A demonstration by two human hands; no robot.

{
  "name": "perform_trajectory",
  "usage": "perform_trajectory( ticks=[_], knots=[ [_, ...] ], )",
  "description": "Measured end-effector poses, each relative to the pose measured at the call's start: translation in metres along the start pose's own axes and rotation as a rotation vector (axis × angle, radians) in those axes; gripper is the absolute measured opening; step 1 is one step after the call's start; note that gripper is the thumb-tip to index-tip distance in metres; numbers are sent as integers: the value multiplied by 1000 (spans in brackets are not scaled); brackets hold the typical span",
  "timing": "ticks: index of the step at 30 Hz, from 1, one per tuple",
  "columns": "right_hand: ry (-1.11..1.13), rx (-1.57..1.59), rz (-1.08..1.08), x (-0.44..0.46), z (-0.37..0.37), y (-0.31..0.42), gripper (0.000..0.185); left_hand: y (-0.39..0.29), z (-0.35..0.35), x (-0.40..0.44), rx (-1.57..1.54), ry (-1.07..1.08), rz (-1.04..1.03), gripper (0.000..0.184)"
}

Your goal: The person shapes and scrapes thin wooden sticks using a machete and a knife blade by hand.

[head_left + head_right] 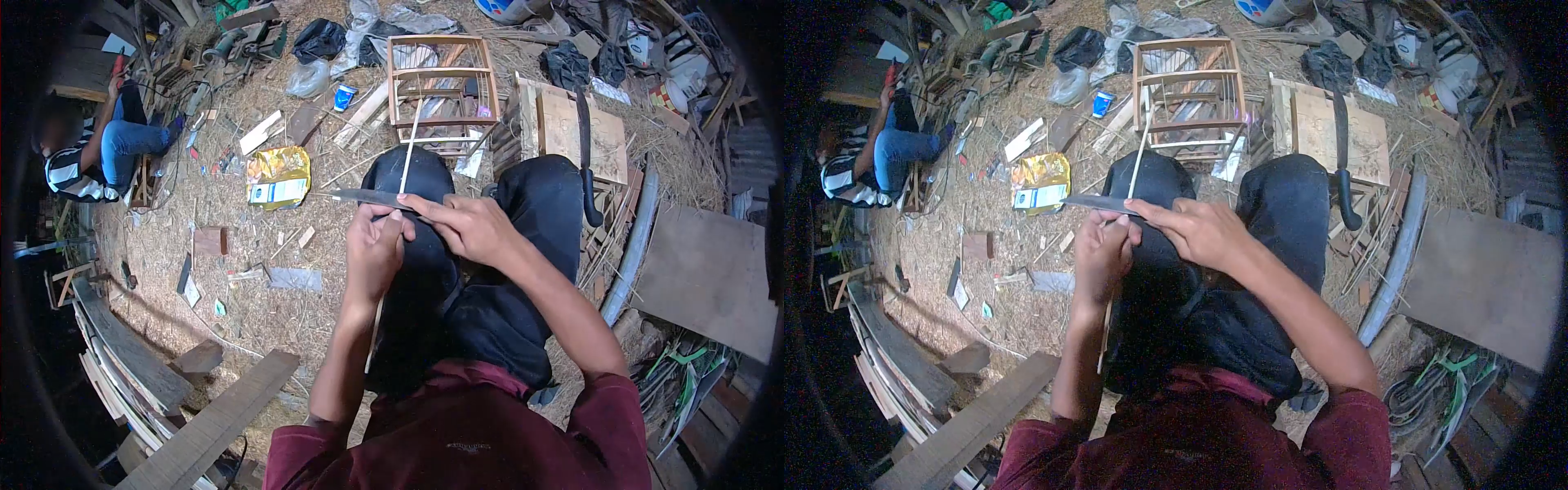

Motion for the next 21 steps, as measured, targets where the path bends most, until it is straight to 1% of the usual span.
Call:
perform_trajectory(
  ticks=[2, 3, 6, 9, 12, 14, 16, 17, 18, 21],
  knots=[
    [-23, -36, -16, -1, -1, -2, 56, 3, 2, -6, 11, -26, 16, 15],
    [-32, -40, -17, -1, -3, -3, 56, -1, 1, -13, 89, -78, 51, 13],
    [-87, -4, -38, -2, -6, -7, 55, 14, 11, -19, 54, -73, -28, 12],
    [-124, 32, -69, 4, 3, -14, 53, 9, 10, -56, 72, -131, 84, 11],
    [-114, 114, -96, 3, 5, -16, 51, 10, 21, -71, 2, -78, 125, 12],
    [-131, 195, -77, 5, 4, -16, 52, 24, 28, -52, 191, 0, -178, 13],
    [-27, 192, -27, 1, 3, -7, 52, 18, 19, -29, 163, -2, -187, 14],
    [27, 192, -6, -2, 2, -3, 52, 0, 5, -17, 42, -42, -40, 15],
    [30, 165, -30, -3, 3, 0, 52, -7, -3, -9, -78, -80, 109, 16],
    [23, 124, -76, -2, 3, 3, 54, -5, -5, 1, -8, -17, 75, 18]
  ],
)
Point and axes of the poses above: each hand's wrist, its own x-axis towards the middle knuckle, its own z-axis out of the back of the hand, y = z × x, the point moved 4 cm from there along x, towards the middle knuckle, and after that the axes turned 2 degrees about -y, right-handed, at the moved point
